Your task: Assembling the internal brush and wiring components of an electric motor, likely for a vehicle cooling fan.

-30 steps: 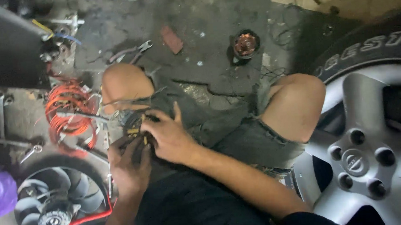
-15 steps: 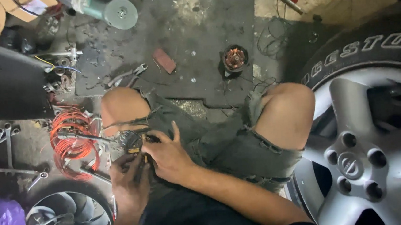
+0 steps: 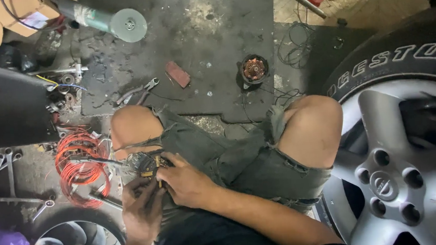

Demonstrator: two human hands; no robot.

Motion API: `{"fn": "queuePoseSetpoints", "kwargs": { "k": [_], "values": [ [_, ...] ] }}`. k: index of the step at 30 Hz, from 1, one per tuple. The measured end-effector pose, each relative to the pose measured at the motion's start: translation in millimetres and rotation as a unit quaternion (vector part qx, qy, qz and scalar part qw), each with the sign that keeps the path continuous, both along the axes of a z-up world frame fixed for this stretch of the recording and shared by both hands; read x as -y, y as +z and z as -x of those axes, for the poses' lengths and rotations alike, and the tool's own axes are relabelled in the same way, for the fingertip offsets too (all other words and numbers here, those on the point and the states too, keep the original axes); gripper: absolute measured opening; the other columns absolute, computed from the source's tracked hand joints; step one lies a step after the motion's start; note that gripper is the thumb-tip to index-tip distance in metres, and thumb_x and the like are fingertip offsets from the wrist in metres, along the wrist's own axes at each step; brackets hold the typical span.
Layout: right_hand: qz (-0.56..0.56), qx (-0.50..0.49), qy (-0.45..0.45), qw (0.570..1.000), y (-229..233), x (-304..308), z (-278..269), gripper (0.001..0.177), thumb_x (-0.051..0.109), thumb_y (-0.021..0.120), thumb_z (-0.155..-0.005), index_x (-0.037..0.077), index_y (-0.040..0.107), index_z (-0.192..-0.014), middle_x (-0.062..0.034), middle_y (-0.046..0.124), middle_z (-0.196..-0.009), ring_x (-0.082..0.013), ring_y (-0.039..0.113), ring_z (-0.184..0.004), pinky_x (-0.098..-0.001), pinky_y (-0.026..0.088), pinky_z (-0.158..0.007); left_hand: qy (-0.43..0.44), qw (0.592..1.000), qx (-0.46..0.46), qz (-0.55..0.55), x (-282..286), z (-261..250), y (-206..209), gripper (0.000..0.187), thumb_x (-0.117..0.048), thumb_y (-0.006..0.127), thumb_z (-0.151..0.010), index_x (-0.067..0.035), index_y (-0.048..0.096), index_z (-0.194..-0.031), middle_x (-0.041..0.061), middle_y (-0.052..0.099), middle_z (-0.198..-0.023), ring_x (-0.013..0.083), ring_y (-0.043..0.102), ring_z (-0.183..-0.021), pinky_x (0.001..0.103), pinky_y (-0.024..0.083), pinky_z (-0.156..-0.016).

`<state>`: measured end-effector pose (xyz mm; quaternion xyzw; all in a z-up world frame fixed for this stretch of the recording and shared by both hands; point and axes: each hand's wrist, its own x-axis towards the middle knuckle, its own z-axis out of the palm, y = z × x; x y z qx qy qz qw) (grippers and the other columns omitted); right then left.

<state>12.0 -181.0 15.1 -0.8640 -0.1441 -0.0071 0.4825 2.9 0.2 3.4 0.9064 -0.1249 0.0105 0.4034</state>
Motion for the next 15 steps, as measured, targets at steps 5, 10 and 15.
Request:
{"fn": "queuePoseSetpoints", "kwargs": {
  "k": [5,10,15],
  "values": [
    [0.006,-0.041,0.003,0.999,-0.7,-1.9,7.1,0.015,0.001,0.061,-0.089,0.008,0.051,-0.098,-0.0145,0.070,-0.096,-0.0502,0.046,-0.143,-0.0697,0.036,-0.110,-0.016,0.999,-0.037,0.015,-3.5,-3.6,-0.4,0.034,-0.008,0.078,-0.080,-0.004,0.077,-0.114,0.013,0.060,-0.123,0.0213,0.062,-0.095,0.030,0.054,-0.082],
    [0.018,-0.096,0.002,0.995,-30.2,-3.8,6.5,0.022,0.005,0.063,-0.086,0.011,0.061,-0.107,-0.0230,0.059,-0.124,-0.0521,0.046,-0.140,-0.0642,0.040,-0.114,-0.069,0.991,-0.094,0.067,-21.8,-15.3,-37.9,0.038,-0.007,0.076,-0.082,-0.006,0.070,-0.120,0.012,0.056,-0.126,0.0216,0.063,-0.099,0.029,0.054,-0.080],
    [-0.016,-0.004,-0.033,0.999,-31.6,1.0,2.9,0.034,0.004,0.072,-0.086,0.012,0.066,-0.118,-0.0167,0.072,-0.110,-0.0411,0.060,-0.130,-0.0536,0.052,-0.105,-0.125,0.989,0.051,-0.053,-24.5,-31.9,-6.3,0.034,-0.022,0.082,-0.084,-0.014,0.075,-0.116,0.011,0.061,-0.109,0.0284,0.067,-0.084,0.041,0.056,-0.073]
  ]
}}
